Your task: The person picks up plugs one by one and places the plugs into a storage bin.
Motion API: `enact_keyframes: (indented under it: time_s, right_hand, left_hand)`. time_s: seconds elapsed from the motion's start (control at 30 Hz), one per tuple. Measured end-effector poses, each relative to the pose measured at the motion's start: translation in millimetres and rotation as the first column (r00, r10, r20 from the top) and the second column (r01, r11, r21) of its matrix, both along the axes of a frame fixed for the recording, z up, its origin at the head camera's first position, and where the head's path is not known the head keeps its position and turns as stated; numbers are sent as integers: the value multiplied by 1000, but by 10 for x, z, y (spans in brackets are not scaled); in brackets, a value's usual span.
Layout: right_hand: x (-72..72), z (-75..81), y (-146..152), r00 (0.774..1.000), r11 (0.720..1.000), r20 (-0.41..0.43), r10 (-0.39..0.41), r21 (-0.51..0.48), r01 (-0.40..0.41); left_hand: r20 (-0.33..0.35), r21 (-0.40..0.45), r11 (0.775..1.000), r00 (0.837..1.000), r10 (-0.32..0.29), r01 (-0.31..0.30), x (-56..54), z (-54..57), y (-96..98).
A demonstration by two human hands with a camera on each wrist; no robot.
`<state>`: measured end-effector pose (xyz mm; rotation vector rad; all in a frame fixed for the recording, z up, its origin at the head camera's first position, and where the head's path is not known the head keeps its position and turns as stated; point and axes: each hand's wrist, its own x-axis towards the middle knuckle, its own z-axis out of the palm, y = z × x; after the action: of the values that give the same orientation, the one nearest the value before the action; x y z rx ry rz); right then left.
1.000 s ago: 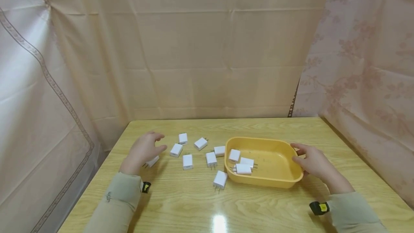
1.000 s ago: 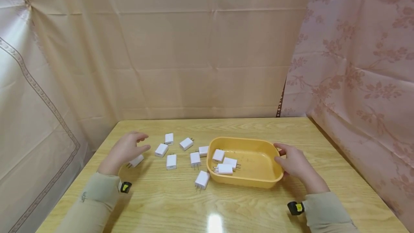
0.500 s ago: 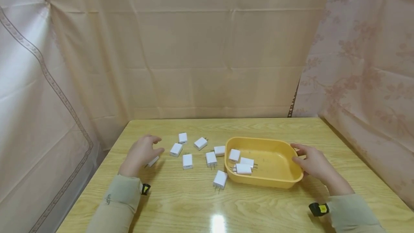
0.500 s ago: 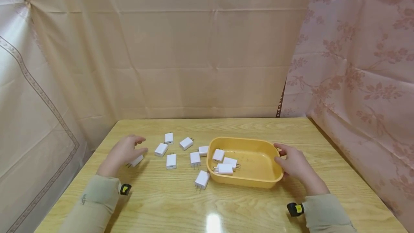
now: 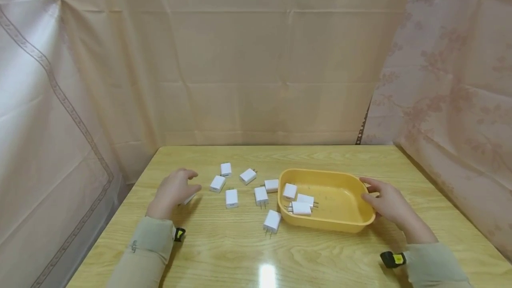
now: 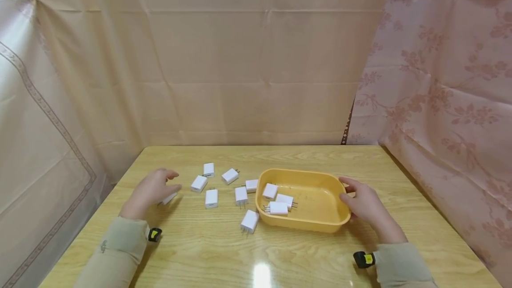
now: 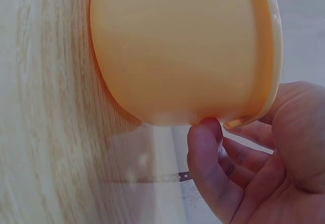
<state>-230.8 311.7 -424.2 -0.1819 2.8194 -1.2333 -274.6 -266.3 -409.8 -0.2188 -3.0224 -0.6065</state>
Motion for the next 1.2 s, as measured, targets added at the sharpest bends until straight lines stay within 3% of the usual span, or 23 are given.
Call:
enact_keyframes:
  time_s: [0.3, 0.7, 1.03, 1.2]
  right_hand:
    - [15, -28, 6, 1000, 1000, -11, -11, 11, 11]
    - [23, -49, -3, 1000, 1000, -32, -2, 2, 2]
    - [12, -83, 4, 999, 1000, -33, -11, -6, 11]
    - [17, -75, -1, 999, 1000, -50, -17, -8, 16]
  left_hand:
    - [19, -47, 999, 1000, -13, 14, -37, -58, -60]
    - [90, -66, 998, 996, 28, -22, -10, -79, -87]
    - [97, -85, 996, 995, 17, -8, -12, -121, -106]
    - [136, -90, 996, 990, 36, -24, -12, -123, -95]
